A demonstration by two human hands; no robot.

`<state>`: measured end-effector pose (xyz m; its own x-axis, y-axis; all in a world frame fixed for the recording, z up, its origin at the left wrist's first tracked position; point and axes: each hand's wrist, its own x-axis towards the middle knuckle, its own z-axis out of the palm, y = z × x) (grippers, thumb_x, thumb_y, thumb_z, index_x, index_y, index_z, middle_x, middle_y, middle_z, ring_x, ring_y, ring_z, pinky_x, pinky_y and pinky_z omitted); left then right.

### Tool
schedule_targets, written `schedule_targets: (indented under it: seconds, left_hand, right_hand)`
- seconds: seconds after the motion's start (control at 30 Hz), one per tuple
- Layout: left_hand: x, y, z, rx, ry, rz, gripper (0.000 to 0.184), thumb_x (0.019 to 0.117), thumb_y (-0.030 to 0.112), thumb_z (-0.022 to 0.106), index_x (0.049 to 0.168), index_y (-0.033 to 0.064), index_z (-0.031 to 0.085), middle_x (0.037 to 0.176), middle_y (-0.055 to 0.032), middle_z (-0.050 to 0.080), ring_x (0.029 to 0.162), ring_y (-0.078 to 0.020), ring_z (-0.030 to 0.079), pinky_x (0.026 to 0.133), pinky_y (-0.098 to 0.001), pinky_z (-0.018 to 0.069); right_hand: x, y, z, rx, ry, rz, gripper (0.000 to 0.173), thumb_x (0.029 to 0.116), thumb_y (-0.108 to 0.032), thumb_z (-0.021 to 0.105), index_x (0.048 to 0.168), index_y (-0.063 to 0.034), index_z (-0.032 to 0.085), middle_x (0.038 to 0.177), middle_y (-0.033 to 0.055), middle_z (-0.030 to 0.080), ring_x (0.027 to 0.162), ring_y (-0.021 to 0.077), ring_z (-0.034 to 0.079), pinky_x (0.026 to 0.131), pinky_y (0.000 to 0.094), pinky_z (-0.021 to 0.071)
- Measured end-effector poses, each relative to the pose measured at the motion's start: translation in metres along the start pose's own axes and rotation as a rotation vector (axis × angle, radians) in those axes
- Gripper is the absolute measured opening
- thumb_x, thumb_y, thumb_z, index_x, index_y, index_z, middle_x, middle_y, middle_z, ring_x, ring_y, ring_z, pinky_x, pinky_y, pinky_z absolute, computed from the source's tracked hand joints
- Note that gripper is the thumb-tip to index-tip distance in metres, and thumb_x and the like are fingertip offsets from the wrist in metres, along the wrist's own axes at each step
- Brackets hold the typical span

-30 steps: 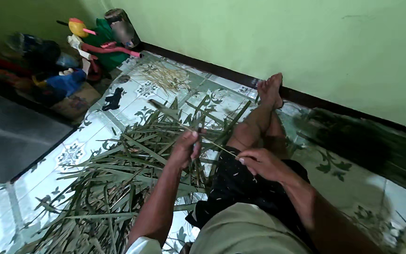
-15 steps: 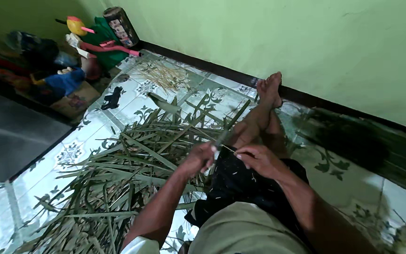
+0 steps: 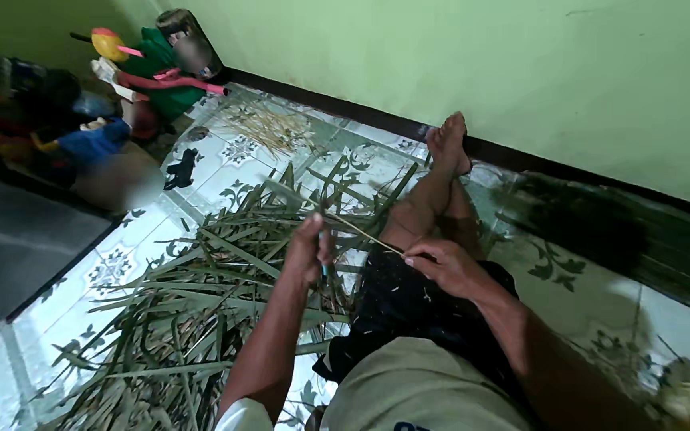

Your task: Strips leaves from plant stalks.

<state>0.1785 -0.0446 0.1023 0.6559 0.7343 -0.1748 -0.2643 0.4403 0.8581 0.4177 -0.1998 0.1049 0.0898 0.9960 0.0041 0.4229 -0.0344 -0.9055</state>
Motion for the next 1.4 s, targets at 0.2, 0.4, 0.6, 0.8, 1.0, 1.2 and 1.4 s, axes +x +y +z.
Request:
schedule_targets:
  seconds: [0.2, 0.4, 0.6, 0.8, 1.0, 1.2, 1.4]
  left_hand:
    - [-0.008, -0.017, 0.023, 0.000, -0.103, -0.048, 0.030, 0.1050, 0.026, 0.046, 0.130, 0.0112, 0.053, 0.056, 0.0058, 0.053, 0.041, -0.0042, 0.050, 0.042, -0.0190, 0.0457]
    - [0.002, -0.002, 0.008, 0.051, 0.009, 0.064, 0.038, 0.1077, 0.025, 0.038, 0.143, 0.0111, 0.045, 0.054, 0.0053, 0.050, 0.041, -0.0047, 0.049, 0.041, -0.0198, 0.0454]
    - [-0.013, -0.042, 0.034, 0.287, -0.071, 0.016, 0.035, 0.1056, 0.021, 0.044, 0.133, 0.0008, 0.054, 0.059, 0.0059, 0.054, 0.043, -0.0026, 0.048, 0.041, -0.0181, 0.0426]
    - [-0.016, -0.061, 0.018, 0.410, 0.105, 0.058, 0.028, 0.1078, 0.023, 0.040, 0.108, 0.0042, 0.060, 0.060, 0.0089, 0.048, 0.048, -0.0009, 0.045, 0.048, -0.0184, 0.0410]
    - [-0.013, -0.087, -0.025, 0.587, 0.347, 0.067, 0.033, 0.1098, 0.025, 0.040, 0.108, 0.0010, 0.062, 0.062, 0.0061, 0.046, 0.050, -0.0044, 0.044, 0.050, -0.0241, 0.0429]
    - [-0.005, -0.087, -0.070, 0.901, 0.552, -0.107, 0.044, 0.1125, 0.027, 0.035, 0.122, -0.0077, 0.060, 0.093, -0.0188, 0.064, 0.081, -0.0255, 0.063, 0.078, -0.0454, 0.0542]
    - [0.003, -0.105, -0.115, 1.017, 0.589, -0.299, 0.043, 0.1112, 0.029, 0.041, 0.132, -0.0037, 0.060, 0.113, -0.0251, 0.067, 0.101, -0.0356, 0.067, 0.092, -0.0528, 0.0539]
  right_hand:
    - [0.002, 0.000, 0.001, 0.009, -0.040, -0.001, 0.022, 0.1006, -0.018, 0.058, 0.107, -0.0026, 0.073, 0.093, 0.0035, 0.066, 0.070, 0.0019, 0.056, 0.066, 0.0194, 0.0505]
    - [-0.003, 0.003, -0.002, 0.096, -0.161, 0.147, 0.022, 0.1024, -0.018, 0.057, 0.116, -0.0040, 0.068, 0.078, -0.0001, 0.062, 0.058, 0.0040, 0.055, 0.055, 0.0208, 0.0491]
    - [0.019, -0.027, 0.019, 0.103, -0.125, 0.088, 0.027, 0.1059, -0.019, 0.050, 0.116, -0.0010, 0.067, 0.079, 0.0009, 0.061, 0.057, 0.0032, 0.053, 0.054, 0.0195, 0.0474]
    - [0.025, -0.020, 0.030, 0.097, -0.135, 0.137, 0.028, 0.1066, -0.017, 0.047, 0.113, -0.0010, 0.069, 0.074, -0.0011, 0.059, 0.054, 0.0035, 0.049, 0.051, 0.0202, 0.0439]
    - [0.032, -0.006, 0.054, 0.045, -0.224, 0.200, 0.028, 0.1068, -0.018, 0.047, 0.112, -0.0013, 0.069, 0.076, 0.0028, 0.059, 0.059, 0.0090, 0.052, 0.057, 0.0271, 0.0468]
    - [0.045, 0.002, 0.073, -0.081, -0.323, 0.244, 0.028, 0.1071, -0.018, 0.046, 0.112, -0.0009, 0.069, 0.084, 0.0094, 0.063, 0.073, 0.0174, 0.059, 0.073, 0.0363, 0.0509]
    - [0.054, 0.012, 0.086, -0.252, -0.432, 0.251, 0.029, 0.1070, -0.017, 0.046, 0.111, -0.0001, 0.069, 0.095, 0.0164, 0.067, 0.088, 0.0273, 0.064, 0.085, 0.0458, 0.0514]
